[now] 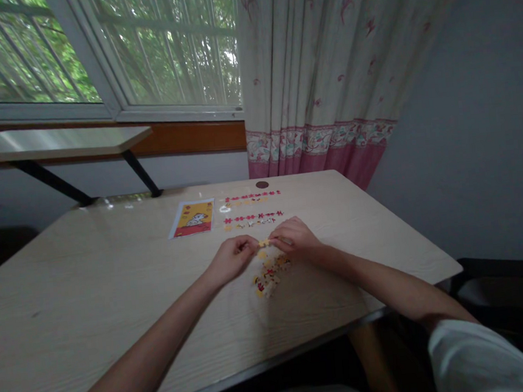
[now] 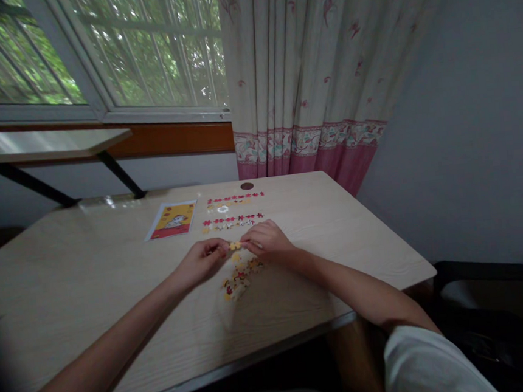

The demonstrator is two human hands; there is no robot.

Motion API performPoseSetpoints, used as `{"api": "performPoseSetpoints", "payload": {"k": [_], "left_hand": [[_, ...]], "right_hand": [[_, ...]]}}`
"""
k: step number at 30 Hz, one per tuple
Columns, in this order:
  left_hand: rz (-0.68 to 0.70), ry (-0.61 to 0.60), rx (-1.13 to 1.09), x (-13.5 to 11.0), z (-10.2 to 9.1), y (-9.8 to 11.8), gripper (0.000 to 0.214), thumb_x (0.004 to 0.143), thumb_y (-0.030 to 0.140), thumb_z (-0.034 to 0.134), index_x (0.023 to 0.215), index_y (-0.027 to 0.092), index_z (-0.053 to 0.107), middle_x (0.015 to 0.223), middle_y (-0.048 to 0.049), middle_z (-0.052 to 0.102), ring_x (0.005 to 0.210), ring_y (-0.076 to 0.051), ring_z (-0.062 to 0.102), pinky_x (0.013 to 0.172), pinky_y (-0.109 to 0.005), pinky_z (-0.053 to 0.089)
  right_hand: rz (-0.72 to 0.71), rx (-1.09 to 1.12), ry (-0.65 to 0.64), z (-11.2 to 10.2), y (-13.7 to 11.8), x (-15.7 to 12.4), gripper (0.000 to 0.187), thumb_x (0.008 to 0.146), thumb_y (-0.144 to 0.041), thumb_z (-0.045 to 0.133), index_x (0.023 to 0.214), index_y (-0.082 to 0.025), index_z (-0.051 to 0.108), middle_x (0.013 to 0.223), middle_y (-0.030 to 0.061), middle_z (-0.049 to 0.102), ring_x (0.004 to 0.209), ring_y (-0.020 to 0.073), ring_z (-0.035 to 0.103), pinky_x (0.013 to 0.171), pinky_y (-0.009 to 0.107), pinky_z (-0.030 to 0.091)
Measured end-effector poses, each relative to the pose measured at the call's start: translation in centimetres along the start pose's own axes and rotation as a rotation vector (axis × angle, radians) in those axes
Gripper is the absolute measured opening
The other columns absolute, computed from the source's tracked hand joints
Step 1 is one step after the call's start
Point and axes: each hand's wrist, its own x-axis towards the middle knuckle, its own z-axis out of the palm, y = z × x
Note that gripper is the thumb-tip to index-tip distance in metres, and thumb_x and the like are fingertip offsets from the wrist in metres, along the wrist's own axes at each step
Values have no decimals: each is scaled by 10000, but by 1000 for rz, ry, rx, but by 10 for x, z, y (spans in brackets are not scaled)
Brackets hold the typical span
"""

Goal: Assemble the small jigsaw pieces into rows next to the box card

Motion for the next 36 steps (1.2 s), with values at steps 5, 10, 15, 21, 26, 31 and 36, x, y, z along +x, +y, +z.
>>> {"api": "performPoseSetpoints", "payload": {"k": [5, 10, 15, 21, 26, 31, 36], "left_hand": [[33, -14, 118, -2, -4, 2, 289, 791, 347, 476, 882, 114, 621, 733, -48, 619, 611, -128, 496, 554, -231, 374], [129, -58, 309, -3, -6, -3, 242, 813, 281, 442, 858, 134, 629, 781, -61, 641, 678, -152, 549, 635, -258, 415], [186, -73, 420, -3, -7, -3, 233, 822, 253, 428, 862, 149, 632, 837, -68, 650, 744, -163, 574, 692, -268, 428], [198, -82, 483, -2, -6, -3, 236, 831, 252, 420, 869, 155, 632, 848, -67, 654, 765, -168, 585, 701, -271, 434], [207, -88, 498, -2, -5, 0, 232, 835, 241, 418, 872, 157, 631, 859, -67, 653, 779, -168, 586, 710, -270, 436], [212, -88, 506, -2, -4, 1, 229, 834, 234, 418, 865, 156, 632, 853, -66, 650, 777, -167, 582, 715, -272, 437], [216, -89, 502, -1, -4, -1, 225, 831, 233, 421, 866, 162, 631, 850, -67, 643, 776, -173, 578, 709, -279, 434]], "right_hand": [[158, -65, 260, -22, 21, 5, 168, 842, -312, 527, 827, -203, 655, 788, 35, 650, 782, 148, 565, 755, 296, 388], [242, -104, 363, -24, 41, 3, 175, 819, -345, 554, 796, -221, 675, 763, 31, 620, 769, 161, 544, 735, 304, 407], [226, -139, 352, -22, 44, 1, 176, 824, -342, 549, 804, -232, 685, 753, 29, 611, 765, 161, 535, 734, 307, 389], [297, -138, 272, -16, 54, -1, 163, 818, -337, 559, 827, -238, 688, 790, 34, 620, 794, 166, 531, 764, 316, 370], [424, -16, 71, 1, 77, -2, 109, 780, -277, 607, 800, -210, 690, 785, 32, 644, 777, 150, 549, 738, 279, 395], [503, 12, -63, 8, 88, -5, 90, 757, -238, 623, 779, -194, 698, 762, 38, 646, 751, 139, 552, 694, 248, 416], [479, -8, -96, 6, 87, -5, 83, 753, -221, 624, 774, -195, 700, 762, 37, 657, 741, 135, 568, 677, 244, 428]]}}
